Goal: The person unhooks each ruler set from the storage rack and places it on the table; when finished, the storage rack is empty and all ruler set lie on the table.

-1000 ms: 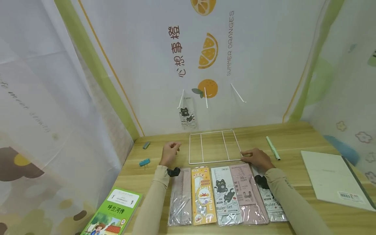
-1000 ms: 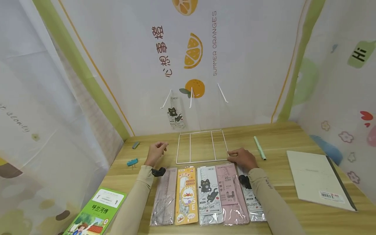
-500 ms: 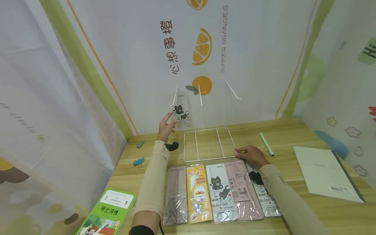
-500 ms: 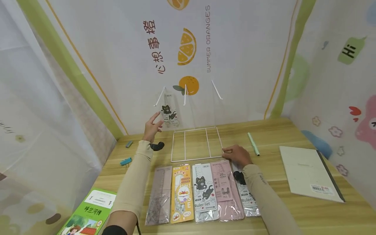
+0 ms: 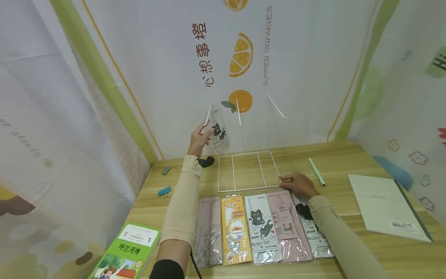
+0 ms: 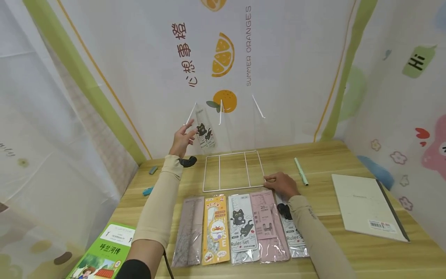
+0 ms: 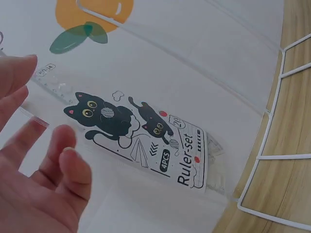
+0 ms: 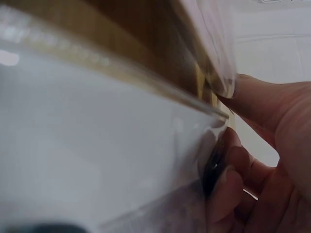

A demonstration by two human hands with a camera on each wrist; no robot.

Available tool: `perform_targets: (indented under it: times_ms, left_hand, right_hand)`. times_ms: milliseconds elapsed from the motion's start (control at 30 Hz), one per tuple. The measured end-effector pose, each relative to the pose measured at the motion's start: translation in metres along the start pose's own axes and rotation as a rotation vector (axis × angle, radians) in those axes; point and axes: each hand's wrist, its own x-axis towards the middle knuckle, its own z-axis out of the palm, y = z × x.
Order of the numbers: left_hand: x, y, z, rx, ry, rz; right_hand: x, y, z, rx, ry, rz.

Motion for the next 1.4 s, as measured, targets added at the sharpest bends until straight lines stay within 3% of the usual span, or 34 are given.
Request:
perform_targets:
  times_ms: [200,400,767,1000,1167,1400]
  left_hand:
    - [-0.001,0.005,-0.002,-0.008,-0.026,-0.054]
    - [-0.009,0.005,-0.007,-0.097,-0.024,0.012]
    - [-0.052,0.006,-0.029,-0.113,-0.058,0.132]
    - [-0.08,0.015,-0.041,0.015,-0.116,0.21]
    - [-0.095,0.023,-0.047,0.098,-0.106,0.232]
    - [-0.111,0.035,-0.051,0.033,-0.068,0.24]
  right_hand:
    - [0.002,0.001,0.001,0.019,-0.015,0.002]
    - [0.001,-0.002,0.0,0.016,-0.008,0.01]
    - [-0.003,-0.005,-0.001,0.01,-0.005,0.006]
    - [-0.005,-0.001,0.0,0.004,-0.002,0.007]
    - [-0.005,-0.001,0.0,0.008,0.001,0.0]
    - [-0.005,-0.004,0.003,0.025,-0.01,-0.004]
